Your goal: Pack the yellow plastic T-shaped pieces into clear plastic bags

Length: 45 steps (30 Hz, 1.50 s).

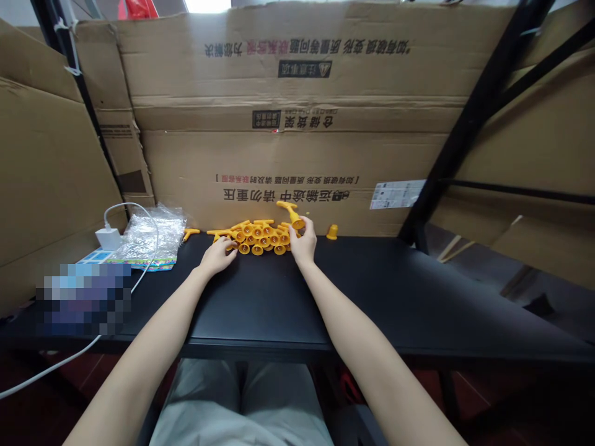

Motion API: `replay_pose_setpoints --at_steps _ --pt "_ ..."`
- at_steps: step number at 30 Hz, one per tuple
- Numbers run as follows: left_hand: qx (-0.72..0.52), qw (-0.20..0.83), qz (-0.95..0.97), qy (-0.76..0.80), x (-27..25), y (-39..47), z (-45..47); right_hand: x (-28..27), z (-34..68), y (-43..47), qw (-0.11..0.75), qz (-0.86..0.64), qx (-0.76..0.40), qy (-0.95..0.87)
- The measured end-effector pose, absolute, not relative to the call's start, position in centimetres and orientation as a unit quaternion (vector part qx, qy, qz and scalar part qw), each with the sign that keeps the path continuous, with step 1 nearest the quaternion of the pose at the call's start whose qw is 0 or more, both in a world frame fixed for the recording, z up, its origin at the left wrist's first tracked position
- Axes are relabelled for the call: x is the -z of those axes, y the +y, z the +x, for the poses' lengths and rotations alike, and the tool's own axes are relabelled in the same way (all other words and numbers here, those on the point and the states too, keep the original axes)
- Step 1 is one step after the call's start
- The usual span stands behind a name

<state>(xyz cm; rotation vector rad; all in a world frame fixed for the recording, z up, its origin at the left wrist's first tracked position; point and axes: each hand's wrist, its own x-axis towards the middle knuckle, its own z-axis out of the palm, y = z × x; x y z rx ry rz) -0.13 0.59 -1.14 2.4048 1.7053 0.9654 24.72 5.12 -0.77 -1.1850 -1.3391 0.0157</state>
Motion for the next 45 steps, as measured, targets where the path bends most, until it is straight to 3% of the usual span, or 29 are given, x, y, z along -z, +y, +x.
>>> replay_pose_setpoints --at_steps 9,15,22,30,37,45 --pt "-0.292 0.016 0.784 0.547 1.0 0.6 0.0 2.7 23.8 6.5 0.436 -0.554 0.063 -0.706" --pt "-0.281 0.021 0.786 0.550 1.1 0.7 0.0 3.0 24.2 6.3 0.384 -0.545 0.051 -0.743" --pt "-0.270 -0.012 0.721 0.638 1.5 1.5 -1.1 2.7 24.9 6.5 0.423 -0.554 0.041 -0.716" --pt "-0.222 0.012 0.524 0.822 2.5 2.8 -5.2 4.0 28.6 8.4 0.546 -0.601 0.018 -0.584" --pt "-0.280 0.017 0.459 0.843 2.9 3.3 -6.2 5.2 29.7 9.6 0.595 -0.624 -0.004 -0.506" --pt "-0.199 0.012 0.519 0.831 2.6 3.0 -6.4 4.5 29.2 8.9 0.597 -0.610 -0.042 -0.519"
